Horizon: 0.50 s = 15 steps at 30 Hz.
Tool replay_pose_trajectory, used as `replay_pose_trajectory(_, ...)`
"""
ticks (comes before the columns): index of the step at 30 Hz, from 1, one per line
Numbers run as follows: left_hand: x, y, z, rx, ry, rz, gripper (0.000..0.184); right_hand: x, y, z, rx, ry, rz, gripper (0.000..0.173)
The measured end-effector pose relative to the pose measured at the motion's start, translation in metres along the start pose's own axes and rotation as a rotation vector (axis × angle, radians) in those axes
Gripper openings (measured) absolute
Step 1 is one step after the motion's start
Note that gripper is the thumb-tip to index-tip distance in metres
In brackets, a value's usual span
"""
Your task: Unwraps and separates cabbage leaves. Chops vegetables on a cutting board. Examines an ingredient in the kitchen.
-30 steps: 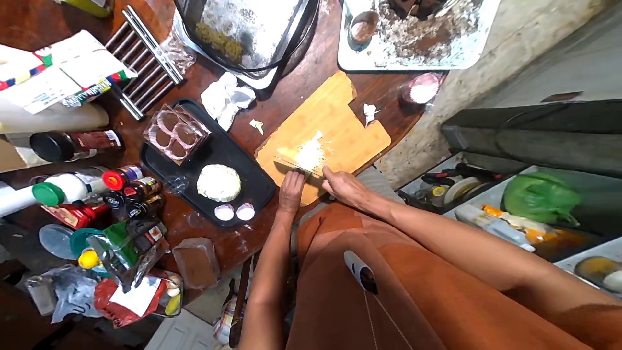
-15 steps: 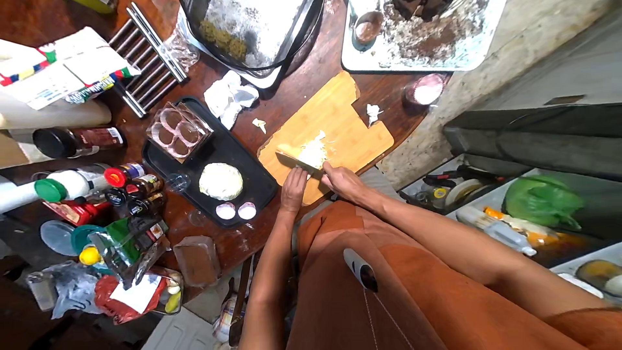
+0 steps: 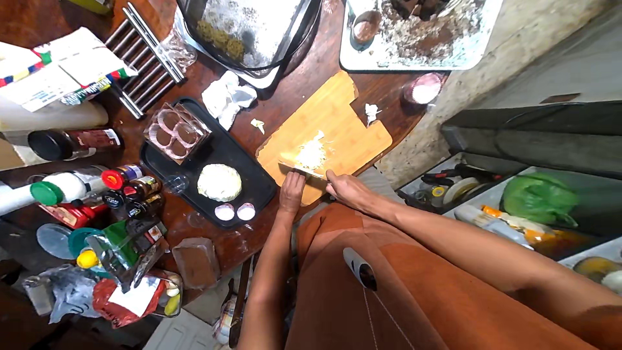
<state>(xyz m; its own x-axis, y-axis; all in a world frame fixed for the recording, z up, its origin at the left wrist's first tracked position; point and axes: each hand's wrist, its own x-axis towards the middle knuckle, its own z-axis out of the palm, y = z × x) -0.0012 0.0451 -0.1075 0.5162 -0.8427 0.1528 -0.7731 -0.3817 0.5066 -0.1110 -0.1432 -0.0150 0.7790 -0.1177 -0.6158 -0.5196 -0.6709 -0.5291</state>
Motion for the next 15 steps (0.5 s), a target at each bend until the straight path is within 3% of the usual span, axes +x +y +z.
replay_pose_trajectory(9,0.001,0.000,0.002,-0.009,0.018,-0.003,0.006,0.024,-0.007,0.015,-0.042,0.026,0.023,0.021)
replay_pose_trajectory(15,0.000,0.003,0.001,-0.007,0.000,-0.033,0.017,0.039,-0.007,0.011,0.051,0.082,0.001,0.017)
